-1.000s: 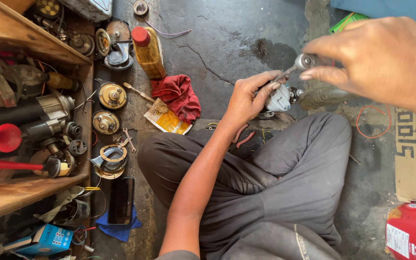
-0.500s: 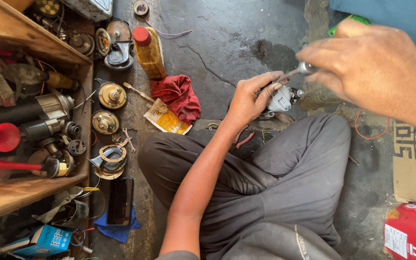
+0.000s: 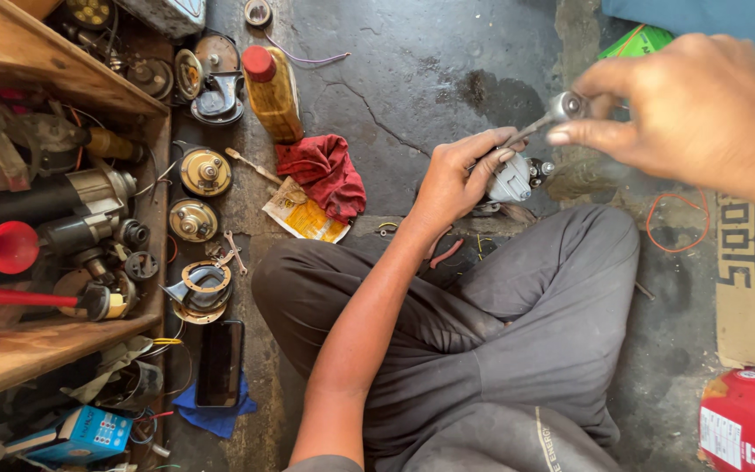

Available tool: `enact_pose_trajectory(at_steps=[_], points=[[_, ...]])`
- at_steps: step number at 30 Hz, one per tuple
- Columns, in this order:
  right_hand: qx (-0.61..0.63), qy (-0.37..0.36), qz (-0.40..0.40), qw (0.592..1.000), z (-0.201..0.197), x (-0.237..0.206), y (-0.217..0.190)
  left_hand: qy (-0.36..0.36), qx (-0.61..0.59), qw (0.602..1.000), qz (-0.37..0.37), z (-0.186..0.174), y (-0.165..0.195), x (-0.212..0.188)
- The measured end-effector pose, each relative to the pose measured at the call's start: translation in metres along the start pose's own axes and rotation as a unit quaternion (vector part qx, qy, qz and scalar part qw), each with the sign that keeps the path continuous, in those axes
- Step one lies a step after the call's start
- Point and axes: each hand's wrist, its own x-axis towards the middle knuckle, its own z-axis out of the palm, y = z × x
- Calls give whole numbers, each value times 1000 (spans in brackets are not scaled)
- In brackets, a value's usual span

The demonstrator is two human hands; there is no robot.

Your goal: The person sits on the floor and works on a small electric motor. They spray lubricant into the motor housing, then use a screwdriver and a socket wrench to tighten screws and bolts on the motor casing.

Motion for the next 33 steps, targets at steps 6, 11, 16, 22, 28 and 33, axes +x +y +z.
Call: enact_pose_trajectory(at_steps=[6, 11, 16, 22, 28, 33], points=[[-21, 145, -148, 978, 3, -5, 0, -3, 11, 1000, 0, 0, 1, 0], [-47, 23, -39, 998, 8, -6, 2, -6, 0, 1000, -7, 0, 4, 1], [-26, 153, -162, 975, 7, -11, 0, -10, 8, 1000, 1, 0, 7, 1], [-93, 191, -191, 958, 2, -10, -10, -10, 12, 1000, 8, -1, 11, 1], [-235, -16, -27, 972, 7, -12, -4, -24, 16, 1000, 0, -3, 14, 1], [-98, 176, -178, 963, 16, -18, 2, -20, 30, 999, 5, -2, 14, 2]])
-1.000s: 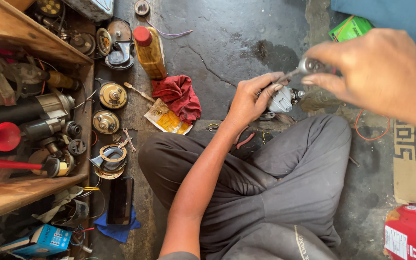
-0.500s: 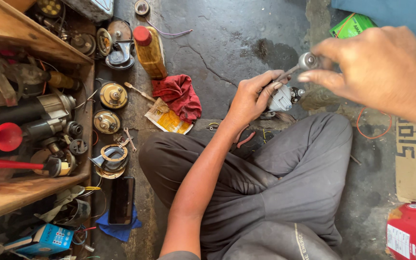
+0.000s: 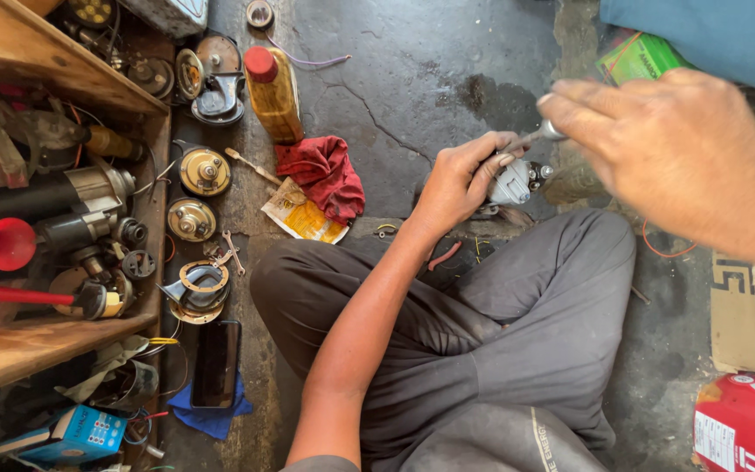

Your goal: The person sits on the floor and works on a small electric motor. They spray lubricant into the motor housing, then use a screwdriver and a socket wrench to tighten screws and bolts on the motor casing.

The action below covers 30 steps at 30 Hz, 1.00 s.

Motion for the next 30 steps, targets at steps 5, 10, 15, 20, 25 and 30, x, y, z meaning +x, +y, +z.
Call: enact_pose_trajectory(at_steps=[5, 10, 15, 20, 25, 30], points=[[16, -96, 92, 991, 0, 7, 5, 0, -10, 1000, 6, -1, -2, 0], [-13, 29, -24, 999, -11, 9, -3, 10, -11, 1000, 0, 1, -3, -1], [-8, -160, 107, 981, -10, 12, 0, 4, -3, 1000, -3, 2, -3, 0], [46, -22, 17, 999, -5, 5, 0, 9, -3, 1000, 4, 2, -2, -1], [41, -99, 80, 991, -2, 7, 4, -1, -17, 1000, -10, 2, 0, 0], [50, -77, 30, 995, 4, 10, 9, -3, -4, 1000, -2, 2, 1, 1]])
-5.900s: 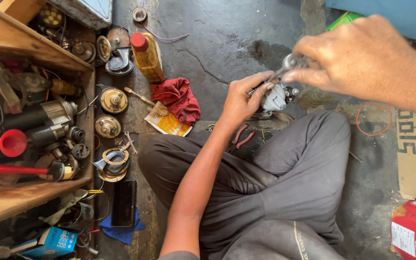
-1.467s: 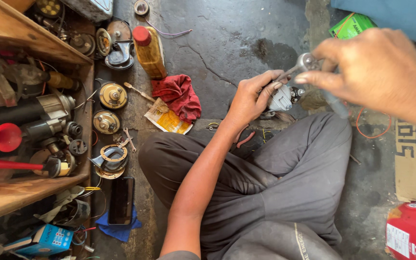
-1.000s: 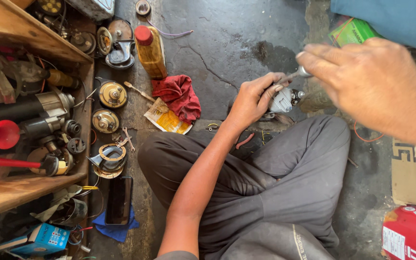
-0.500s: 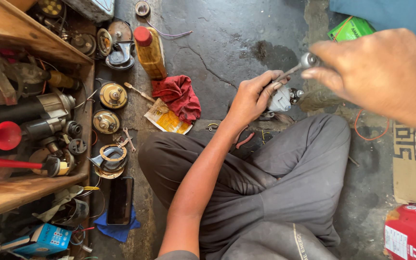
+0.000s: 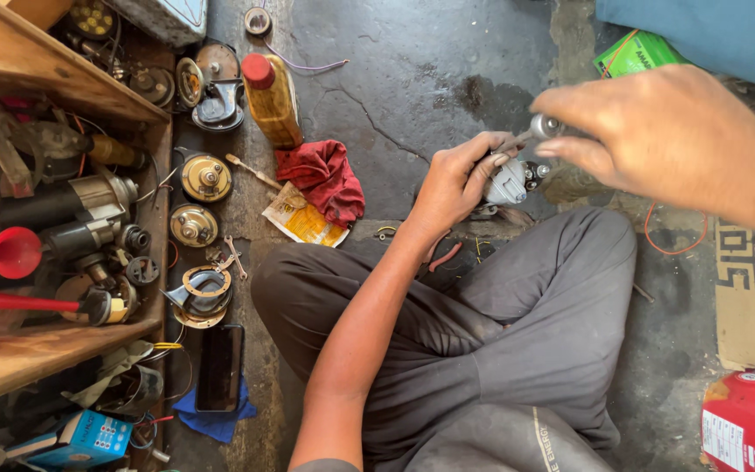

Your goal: The person sits on the floor and works on a small electric motor. They spray lubricant into the motor housing, then use a screwdriver and a socket wrench to tighten screws and bolts on the motor casing.

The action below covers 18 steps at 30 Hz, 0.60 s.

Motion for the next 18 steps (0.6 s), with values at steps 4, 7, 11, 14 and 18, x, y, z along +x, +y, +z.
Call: enact_pose_trajectory(at_steps=[4, 7, 11, 14, 18], points=[[91, 138, -84, 983, 2, -2, -1, 1, 1, 1000, 4, 0, 0, -1], [6, 35, 10, 999, 1, 0, -2, 2, -5, 1000, 7, -1, 0, 0], [-28, -58, 68, 996, -2, 2, -2, 0, -11, 1000, -18, -1, 1, -1], [-20, 7, 35, 999, 0, -1, -2, 2, -17, 1000, -6, -2, 1, -2], [-73, -57, 67, 993, 5, -4, 5, -6, -25, 999, -20, 0, 1, -1]])
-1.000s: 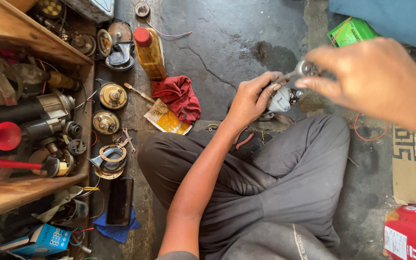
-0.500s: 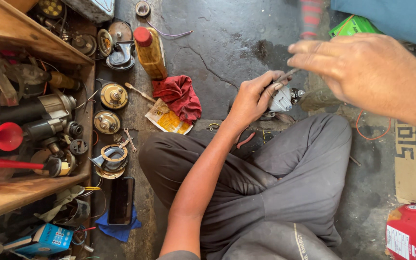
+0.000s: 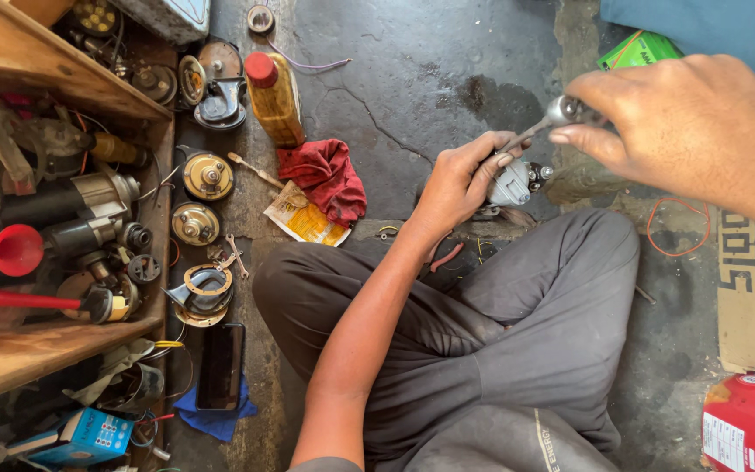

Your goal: The person sits on the floor and works on a small electric motor. They spray lubricant into the motor housing, then use a screwdriver and a socket wrench to tighten screws and bolts on the motor casing.

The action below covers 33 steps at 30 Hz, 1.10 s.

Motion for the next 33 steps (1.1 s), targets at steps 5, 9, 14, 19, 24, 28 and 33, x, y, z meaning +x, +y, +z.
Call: enact_pose_trajectory(at_steps=[5, 9, 14, 19, 24, 28, 33], points=[[44, 140, -167, 975, 2, 5, 12, 5, 14, 1000, 18, 0, -1, 0], [34, 154, -203, 966, 1, 9, 20, 5, 3, 1000, 6, 1, -1, -1], [-28, -7, -64, 998, 8, 9, 14, 7, 9, 1000, 13, 0, -1, 0], [82, 166, -187, 965, -1, 8, 10, 5, 12, 1000, 22, -1, -2, 0], [-37, -78, -40, 995, -5, 16, -1, 3, -6, 1000, 2, -1, -1, -1], [49, 53, -132, 989, -4, 14, -4, 14, 1, 1000, 14, 0, -2, 0], [89, 211, -189, 955, -8, 11, -6, 6, -15, 1000, 6, 0, -3, -1]])
